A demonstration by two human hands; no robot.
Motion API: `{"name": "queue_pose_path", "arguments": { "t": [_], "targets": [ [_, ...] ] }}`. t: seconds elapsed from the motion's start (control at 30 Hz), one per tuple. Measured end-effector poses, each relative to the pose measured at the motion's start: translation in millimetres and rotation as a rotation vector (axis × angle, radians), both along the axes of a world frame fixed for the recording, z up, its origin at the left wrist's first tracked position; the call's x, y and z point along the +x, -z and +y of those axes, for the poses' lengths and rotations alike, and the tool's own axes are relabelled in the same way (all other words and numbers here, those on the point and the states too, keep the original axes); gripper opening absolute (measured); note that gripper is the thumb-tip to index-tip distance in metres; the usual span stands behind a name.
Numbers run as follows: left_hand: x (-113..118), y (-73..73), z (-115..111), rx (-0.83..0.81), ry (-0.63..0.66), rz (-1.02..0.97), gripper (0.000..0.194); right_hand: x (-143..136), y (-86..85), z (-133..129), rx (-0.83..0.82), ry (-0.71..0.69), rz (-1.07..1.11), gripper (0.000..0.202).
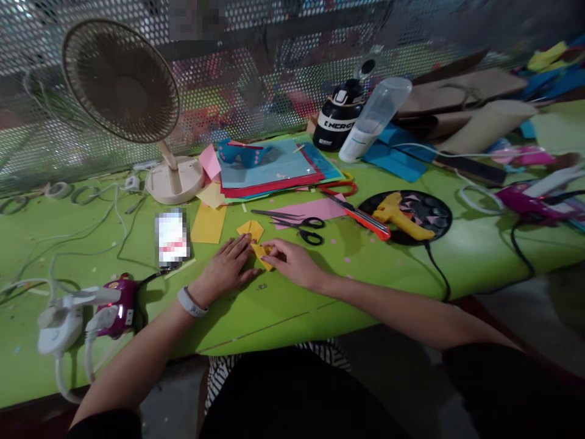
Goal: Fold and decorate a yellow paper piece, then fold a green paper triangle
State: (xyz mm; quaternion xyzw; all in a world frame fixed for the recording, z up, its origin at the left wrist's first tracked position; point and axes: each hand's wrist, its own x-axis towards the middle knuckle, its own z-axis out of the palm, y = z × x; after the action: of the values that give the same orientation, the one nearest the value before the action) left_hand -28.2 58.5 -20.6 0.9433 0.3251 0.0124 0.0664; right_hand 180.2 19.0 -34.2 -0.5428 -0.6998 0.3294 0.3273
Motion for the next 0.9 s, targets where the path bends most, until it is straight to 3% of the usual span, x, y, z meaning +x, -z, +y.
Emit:
{"name": "queue_pose_path", "arguments": {
  "t": [0.17,0.33,0.57,0.9],
  "targets": [
    [-0.1,2.7,1.4,0.019,0.005,-0.017,0.072,-0.6,0.2,-2.7,0.050,0.031,-0.035,0.022],
    [0.0,1.7,0.7,0.003,0.005,-0.012,0.070,1.6,4.1,-1.6,0.028,0.006,0.087,0.028],
    [-2.0,1.7,0.0,-0.010,-0.061,-0.078,0.070,15.5,2.6,3.1,0.202,-0.224,-0.096,0.021],
    [-7.4,0.4,10.3,-0.072,-0.340,-0.363,0.069,23.3,-3.3,2.1,0.251,-0.501,0.080,0.015]
  ]
}}
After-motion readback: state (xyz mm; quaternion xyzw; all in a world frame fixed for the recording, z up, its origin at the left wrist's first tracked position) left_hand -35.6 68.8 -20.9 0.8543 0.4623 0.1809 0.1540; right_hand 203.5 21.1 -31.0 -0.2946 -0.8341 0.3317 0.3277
